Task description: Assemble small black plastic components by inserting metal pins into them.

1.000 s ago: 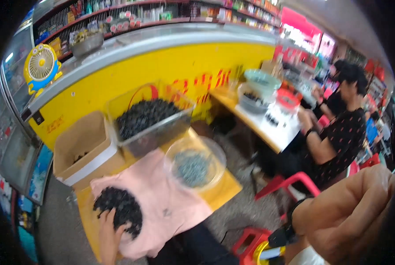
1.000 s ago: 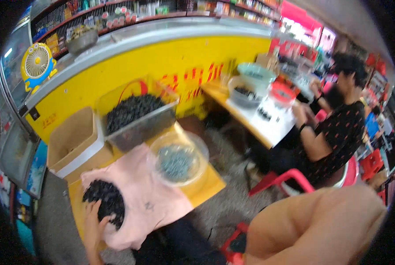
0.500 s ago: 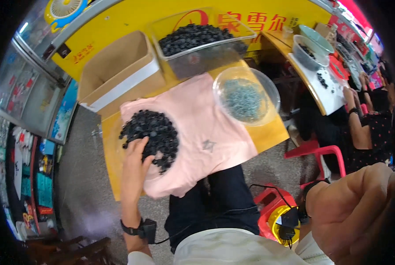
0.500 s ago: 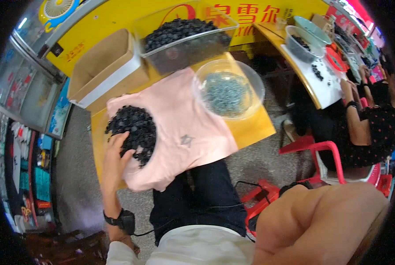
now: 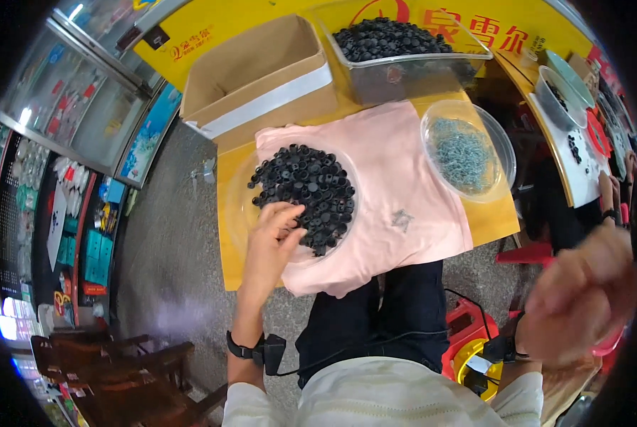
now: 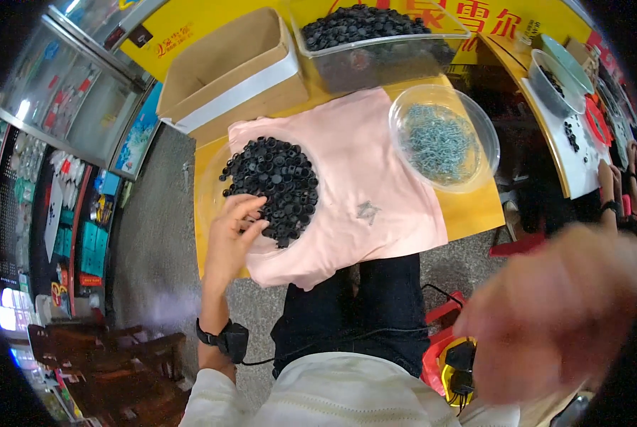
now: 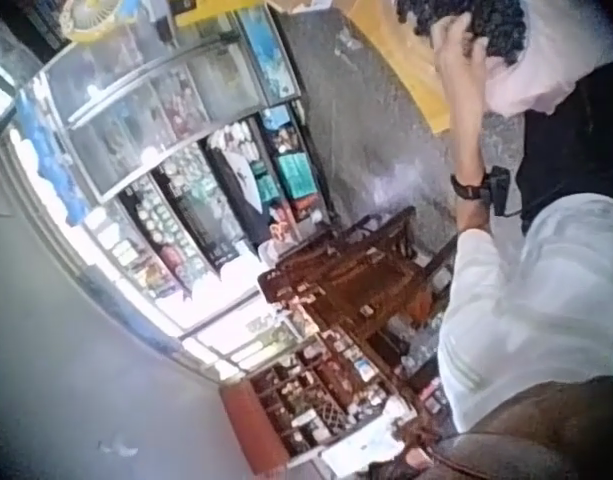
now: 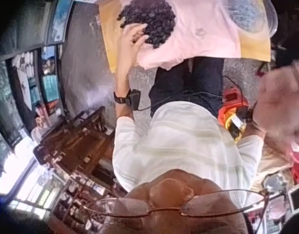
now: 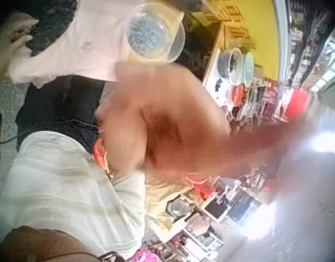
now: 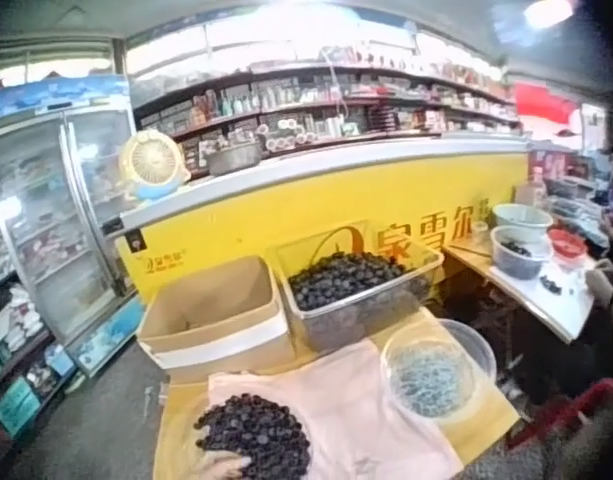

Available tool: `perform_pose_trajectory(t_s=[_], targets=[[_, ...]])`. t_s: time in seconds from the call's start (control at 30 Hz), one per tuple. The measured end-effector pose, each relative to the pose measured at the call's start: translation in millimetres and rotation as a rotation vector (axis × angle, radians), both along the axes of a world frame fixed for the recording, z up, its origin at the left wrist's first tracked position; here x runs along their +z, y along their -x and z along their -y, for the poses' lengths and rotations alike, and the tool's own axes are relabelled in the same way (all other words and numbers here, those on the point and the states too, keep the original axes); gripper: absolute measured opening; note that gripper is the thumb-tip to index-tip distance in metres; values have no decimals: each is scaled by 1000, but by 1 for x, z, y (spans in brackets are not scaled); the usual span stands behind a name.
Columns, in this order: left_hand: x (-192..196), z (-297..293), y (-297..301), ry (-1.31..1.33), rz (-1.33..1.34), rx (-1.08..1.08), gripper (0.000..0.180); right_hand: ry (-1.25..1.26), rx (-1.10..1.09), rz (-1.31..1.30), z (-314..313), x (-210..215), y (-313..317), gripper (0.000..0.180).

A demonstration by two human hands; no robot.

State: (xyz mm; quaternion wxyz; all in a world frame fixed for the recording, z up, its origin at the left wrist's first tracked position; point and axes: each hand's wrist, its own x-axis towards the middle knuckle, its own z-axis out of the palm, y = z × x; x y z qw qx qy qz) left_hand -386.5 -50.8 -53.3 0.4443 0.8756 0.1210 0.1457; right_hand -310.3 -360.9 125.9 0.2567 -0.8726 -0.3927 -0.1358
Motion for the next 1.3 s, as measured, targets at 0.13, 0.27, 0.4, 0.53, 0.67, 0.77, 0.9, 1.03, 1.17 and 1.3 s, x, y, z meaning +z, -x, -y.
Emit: perform_pose_trajectory(t_s=[0.13, 0.27, 0.4, 0.53, 0.67, 0.77, 0.9, 1.03, 1.17, 1.3], targets=[[12, -23, 8, -64, -129, 226, 32, -761, -43, -408, -23, -75, -19, 40], [17, -43, 13, -222, -99, 190, 31, -714, -12, -607, -31, -118, -30, 27], [12, -46, 10, -291, -229, 133, 35, -645, -55, -725, -33, -141, -30, 22], [7, -41, 13, -448, -255, 128, 37, -575, -63, -772, -26, -156, -30, 20], [-3, -35, 7, -303, -238, 87, 37, -536, -56, -854, -25, -170, -31, 20], [-10, -29, 1, -206, -132, 39, 36, -534, -46, -879, -28, -180, -30, 20], [-8, -15, -3, -218, -103, 64, 34, -512, -63, -920, -31, -181, -29, 21], [-6, -4, -4, -79, -119, 77, 28, -498, -59, -915, -32, -187, -30, 20], [-12, -2, -2, 49, -106, 62, 25, -484, -73, -865, -34, -190, -31, 20], [-8, -4, 1, 80, -72, 33, 26, -478, -62, -845, -31, -189, -34, 19]])
